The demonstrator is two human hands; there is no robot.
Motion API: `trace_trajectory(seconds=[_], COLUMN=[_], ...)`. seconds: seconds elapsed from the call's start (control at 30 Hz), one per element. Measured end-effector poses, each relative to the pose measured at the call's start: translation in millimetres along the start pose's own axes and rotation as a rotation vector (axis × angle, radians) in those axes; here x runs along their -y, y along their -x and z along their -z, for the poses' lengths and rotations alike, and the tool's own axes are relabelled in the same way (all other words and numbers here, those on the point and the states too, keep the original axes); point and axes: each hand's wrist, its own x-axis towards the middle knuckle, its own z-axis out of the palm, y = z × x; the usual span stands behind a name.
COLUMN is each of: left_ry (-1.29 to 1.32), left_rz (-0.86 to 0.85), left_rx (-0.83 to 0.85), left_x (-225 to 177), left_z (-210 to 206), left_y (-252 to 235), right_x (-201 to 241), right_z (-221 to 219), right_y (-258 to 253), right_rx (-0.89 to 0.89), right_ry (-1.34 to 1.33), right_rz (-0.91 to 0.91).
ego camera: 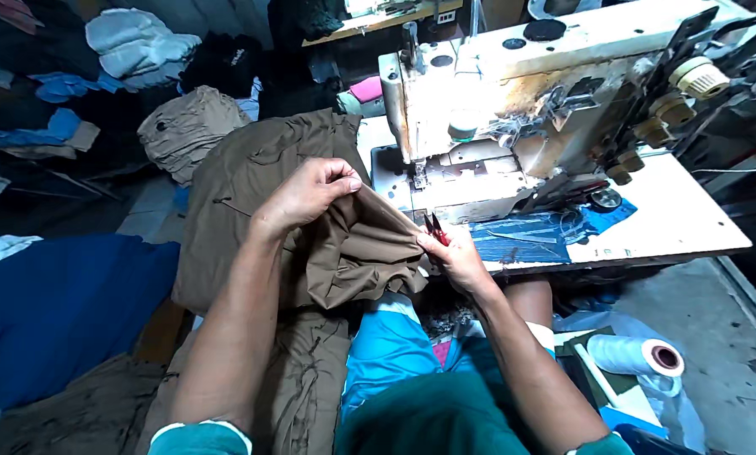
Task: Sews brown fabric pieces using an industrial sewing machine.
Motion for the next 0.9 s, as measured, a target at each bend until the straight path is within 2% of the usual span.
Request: trace_trajectory(seconds=[0.1,0.2,0.37,0.53,0.7,0.8,0.9], left_ry=[0.135,0.236,-0.059,-0.254,-0.257,-0.234,-0.182], left_rz=[-0.012,0.014,-0.032,-0.109,-0.016,-0.030,0.032], left_rx=[0.006,-0.112,-0.281,-0.286,-0.297,-0.315,-0.303], left_x=[5.8,2.9,10.1,26.8,24.5,11.7,-1.4], left_z=[-16.4,-45.3,-75.2,-91.9,-92.6,-91.2,-89.3], left_y=[-4.3,-15.0,-48.3,-72.6,-80.9,-86.6,-90.7], right_x=[0.4,3.6,5.1,4.8,4.9,8.9,7.2], right_z=[3.4,4.8,4.0,6.4,5.9,2.1,3.2], right_y=[7.2,15.9,25.4,26.4,29.5,25.8,13.7], right_rx=[-0.045,-0.048,-0.149,-0.193,-0.179,-0.227,-0.303], right_ry=[0.045,0.084,0.074,0.120,0.066,0.073,0.086], right_rz=[-0.023,0.001,0.062,0.137,0.128,0.150,0.173])
